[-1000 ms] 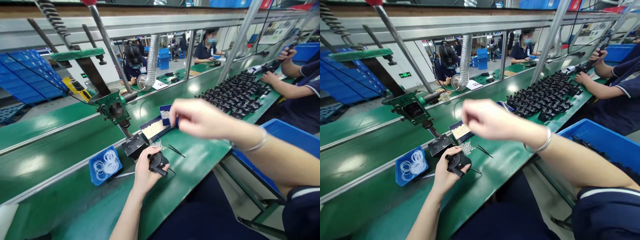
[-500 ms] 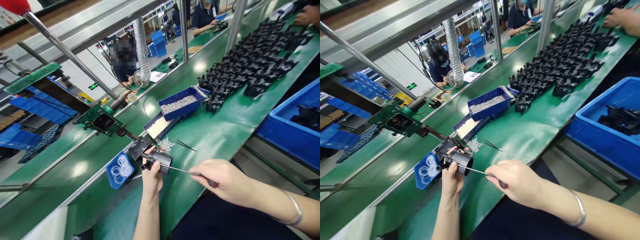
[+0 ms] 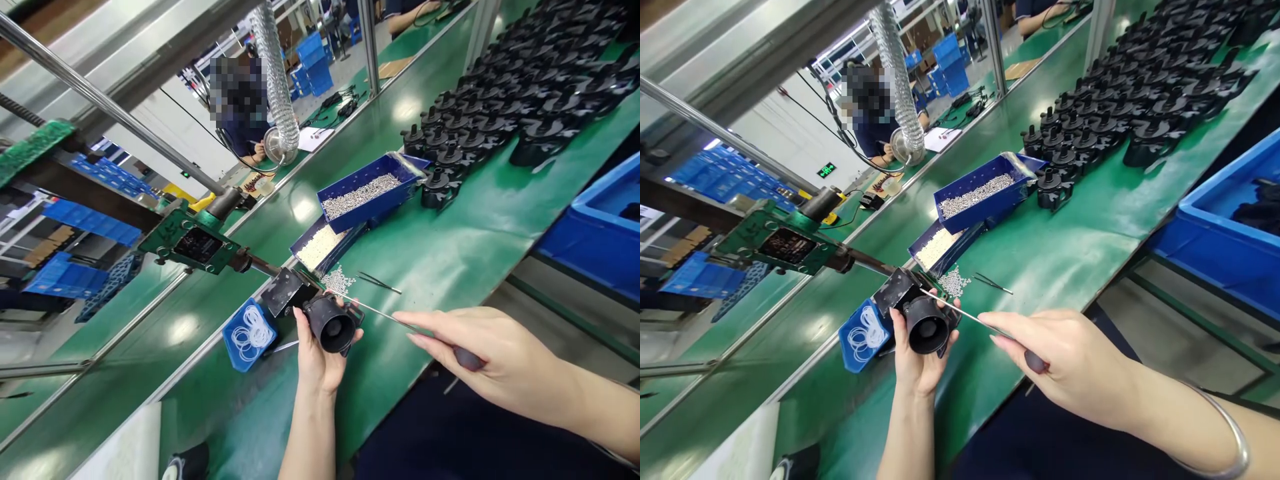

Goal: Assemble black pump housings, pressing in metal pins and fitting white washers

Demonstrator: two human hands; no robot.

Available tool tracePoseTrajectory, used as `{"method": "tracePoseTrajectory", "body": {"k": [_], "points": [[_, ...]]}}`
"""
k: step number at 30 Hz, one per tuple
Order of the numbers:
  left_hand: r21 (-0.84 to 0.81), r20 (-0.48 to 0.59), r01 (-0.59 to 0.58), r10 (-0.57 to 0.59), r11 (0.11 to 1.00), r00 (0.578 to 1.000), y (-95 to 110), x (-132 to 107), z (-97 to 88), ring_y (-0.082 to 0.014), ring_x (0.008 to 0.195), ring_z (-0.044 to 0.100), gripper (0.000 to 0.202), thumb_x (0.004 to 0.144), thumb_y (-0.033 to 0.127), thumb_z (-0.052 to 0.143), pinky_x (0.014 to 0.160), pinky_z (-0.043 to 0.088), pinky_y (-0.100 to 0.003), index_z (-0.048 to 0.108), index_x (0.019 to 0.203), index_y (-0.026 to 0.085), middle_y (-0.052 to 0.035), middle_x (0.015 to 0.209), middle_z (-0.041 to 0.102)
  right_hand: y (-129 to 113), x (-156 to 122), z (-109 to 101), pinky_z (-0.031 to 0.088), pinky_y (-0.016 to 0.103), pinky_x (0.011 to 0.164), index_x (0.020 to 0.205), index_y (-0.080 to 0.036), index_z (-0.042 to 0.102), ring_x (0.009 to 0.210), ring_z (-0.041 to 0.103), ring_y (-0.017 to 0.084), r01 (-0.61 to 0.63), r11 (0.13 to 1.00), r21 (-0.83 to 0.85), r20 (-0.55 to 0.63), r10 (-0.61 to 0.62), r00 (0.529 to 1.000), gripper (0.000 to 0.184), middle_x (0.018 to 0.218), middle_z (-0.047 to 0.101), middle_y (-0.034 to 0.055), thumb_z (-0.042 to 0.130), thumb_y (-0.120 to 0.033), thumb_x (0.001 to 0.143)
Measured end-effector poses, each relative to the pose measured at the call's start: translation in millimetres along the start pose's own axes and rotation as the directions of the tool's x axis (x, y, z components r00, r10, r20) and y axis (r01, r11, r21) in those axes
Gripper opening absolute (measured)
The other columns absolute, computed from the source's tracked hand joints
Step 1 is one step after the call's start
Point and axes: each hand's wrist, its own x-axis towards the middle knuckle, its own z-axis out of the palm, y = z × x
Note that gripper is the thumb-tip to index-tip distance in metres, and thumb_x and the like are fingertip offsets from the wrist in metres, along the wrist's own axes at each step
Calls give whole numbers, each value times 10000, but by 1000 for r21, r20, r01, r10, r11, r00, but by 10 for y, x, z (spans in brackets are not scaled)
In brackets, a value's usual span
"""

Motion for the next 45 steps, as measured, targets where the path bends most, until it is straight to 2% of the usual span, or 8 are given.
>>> {"method": "tracePoseTrajectory", "body": {"k": [8, 12, 15, 20, 23, 26, 36, 45], "points": [[-200, 20, 82, -79, 976, 997, 12, -40, 42, -337, 1228, 603, 545, 925, 636, 520, 714, 668, -375, 610, 1250, 208, -72, 1077, 706, 14, 20, -37, 360, 238, 547, 1336, -198, 582, 518, 426, 78, 37, 998, 54, 34, -39, 999, 377, 605, 434, -68, 556, -121, 967], [-216, 14, 102, -101, 971, 995, -2, -37, 71, -345, 1195, 619, 559, 930, 640, 504, 661, 673, -380, 618, 1212, 171, -82, 1060, 699, 13, 47, -79, 350, 239, 542, 1319, -202, 593, 518, 430, 80, 54, 997, 54, 55, -57, 997, 360, 602, 459, -67, 551, -125, 970], [-222, 18, 119, -118, 968, 993, -21, -35, 81, -340, 1171, 632, 553, 892, 617, 597, 649, 676, -396, 619, 1193, 153, -79, 1030, 700, 8, 67, -88, 352, 240, 549, 1305, -205, 601, 525, 438, 82, 58, 997, 47, 66, -61, 996, 348, 614, 489, -62, 549, -125, 971], [-162, -67, 106, -118, 981, 991, -45, -34, 89, -354, 1068, 678, 468, 814, 453, 732, 520, 661, -380, 633, 1149, 141, -77, 929, 711, -12, 79, -86, 351, 235, 548, 1298, -203, 603, 526, 441, 79, 58, 997, 44, 70, -61, 996, 341, 619, 499, -60, 549, -124, 970], [-173, -120, 130, -152, 976, 981, -32, -29, 101, -331, 936, 716, 468, 882, 522, 620, 415, 622, -334, 646, 1097, 107, -87, 840, 694, -22, 71, -94, 347, 231, 539, 1307, -203, 597, 511, 426, 78, 48, 998, 49, 67, -51, 996, 343, 597, 471, -67, 538, -128, 977], [-227, -124, 166, -197, 960, 972, -8, -26, 120, -301, 828, 727, 616, 923, 659, 476, 366, 597, -320, 654, 1049, 83, -90, 783, 679, -25, 61, -100, 348, 227, 537, 1307, -207, 596, 506, 427, 74, 37, 998, 44, 72, -40, 997, 341, 601, 478, -68, 538, -133, 979], [-251, -114, 199, -233, 947, 966, -17, -65, 148, -343, 1005, 712, 665, 934, 687, 430, 491, 655, -373, 657, 1105, 85, -121, 891, 736, 0, 46, -79, 346, 230, 540, 1294, -217, 611, 527, 465, 78, 21, 1000, 22, 105, -24, 994, 331, 638, 546, -52, 542, -144, 978], [-193, -99, 181, -203, 964, 974, -40, -63, 136, -343, 1021, 706, 629, 934, 663, 465, 512, 660, -370, 661, 1111, 92, -119, 926, 730, 12, 29, -72, 345, 226, 547, 1285, -222, 619, 546, 502, 80, 35, 999, 8, 131, -35, 991, 330, 665, 590, -43, 524, -137, 981]]}}
